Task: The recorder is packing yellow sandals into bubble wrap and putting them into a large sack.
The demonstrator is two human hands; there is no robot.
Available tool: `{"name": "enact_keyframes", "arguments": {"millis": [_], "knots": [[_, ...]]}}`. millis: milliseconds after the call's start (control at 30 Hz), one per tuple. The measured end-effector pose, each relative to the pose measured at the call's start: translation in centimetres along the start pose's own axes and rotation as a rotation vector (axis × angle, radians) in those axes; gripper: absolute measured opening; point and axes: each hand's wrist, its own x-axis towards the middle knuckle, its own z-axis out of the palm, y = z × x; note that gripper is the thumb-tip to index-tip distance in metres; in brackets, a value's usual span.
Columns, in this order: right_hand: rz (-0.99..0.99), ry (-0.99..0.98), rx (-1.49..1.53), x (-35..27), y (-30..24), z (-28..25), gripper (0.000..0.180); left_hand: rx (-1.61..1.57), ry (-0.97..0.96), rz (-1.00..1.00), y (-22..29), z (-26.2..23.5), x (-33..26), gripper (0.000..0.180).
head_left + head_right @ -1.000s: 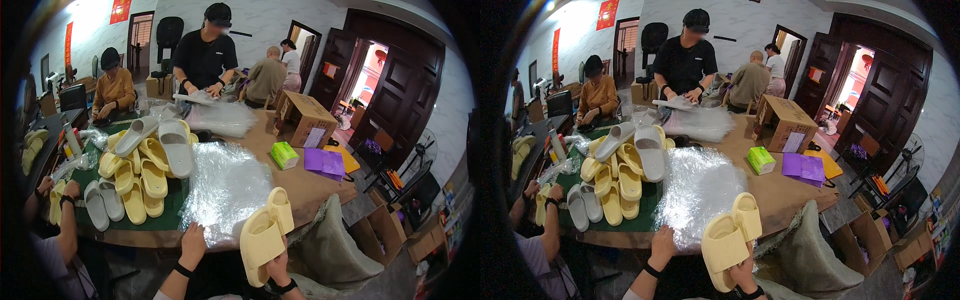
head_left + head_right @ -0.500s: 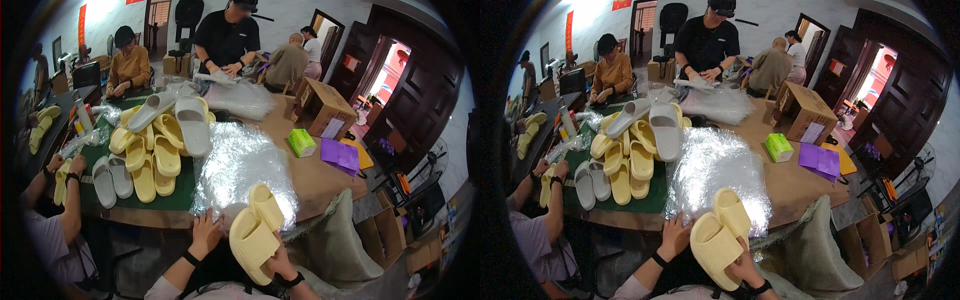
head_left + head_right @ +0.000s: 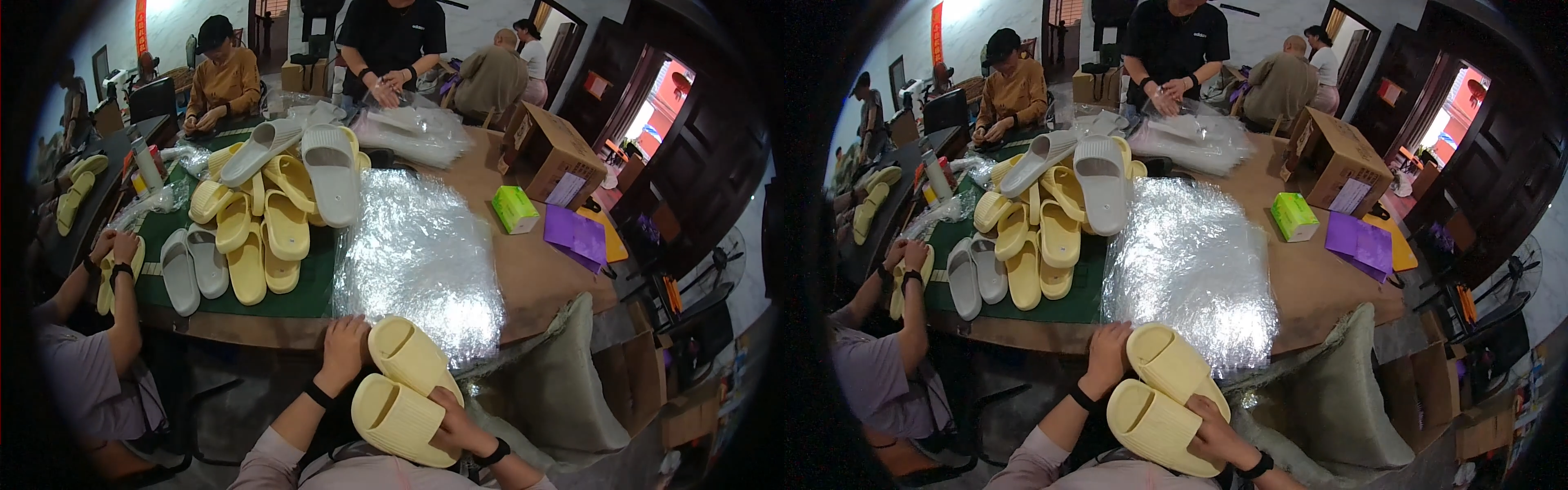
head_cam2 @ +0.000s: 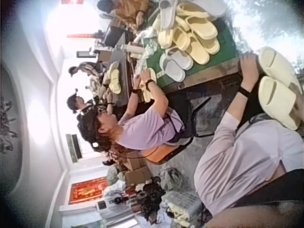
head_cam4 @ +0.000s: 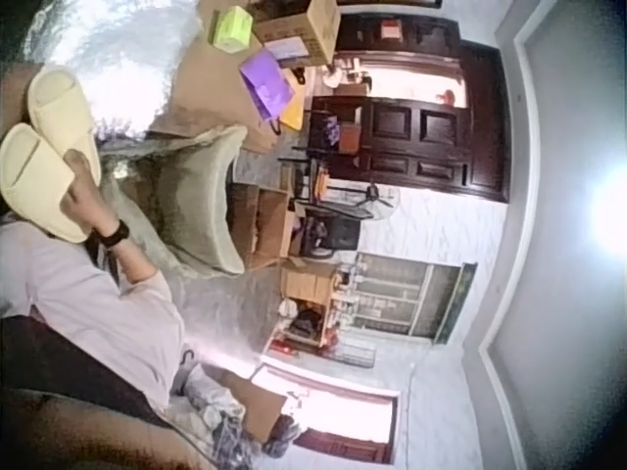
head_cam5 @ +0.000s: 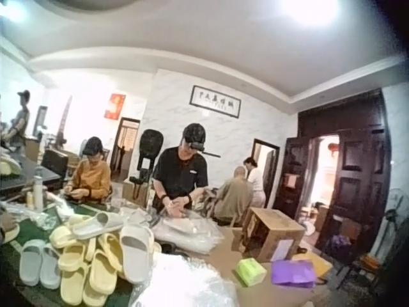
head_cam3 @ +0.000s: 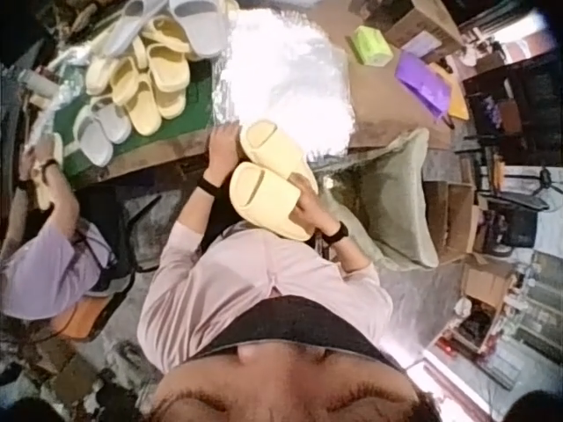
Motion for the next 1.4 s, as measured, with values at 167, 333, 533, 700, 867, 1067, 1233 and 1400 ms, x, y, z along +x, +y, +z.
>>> {"name": "enact_keyframes", "arguments": {"millis": [167,333,533,700,867,1067,1233,1400], "knots": [[-0.107,-0.018,0.092,-0.1,-0.5,0.4,0.051,-0.015,0.030,-0.034,0.3,-0.5,2.6,0.018],[-0.131,-0.078,0.083,-0.1,-0.2,1.1,0.053,0.115,0.142,-0.077,0.3,1.0,3.7,0.016],[-0.133,-0.101,0.061,-0.4,0.1,1.1,0.052,0.255,0.059,0.014,0.0,1.1,3.3,0.026],[-0.124,-0.084,0.082,-0.4,-0.1,1.1,0.054,0.207,0.059,-0.015,0.2,0.0,3.3,0.032],[-0.155,-0.067,0.068,-0.5,0.3,1.2,0.055,0.305,0.073,0.197,0.3,-1.8,2.7,0.039],[-0.068,-0.050,0.141,-0.4,-0.2,0.9,0.055,0.097,-0.012,0.224,-1.2,-1.4,1.4,0.020],[-0.124,-0.080,0.117,-0.3,0.0,1.1,0.053,-0.013,-0.048,0.243,-0.2,-1.4,2.6,0.014],[-0.110,-0.040,0.160,-0.3,-0.3,1.0,0.051,-0.173,-0.093,0.151,0.6,-1.0,3.4,0.016]]}}
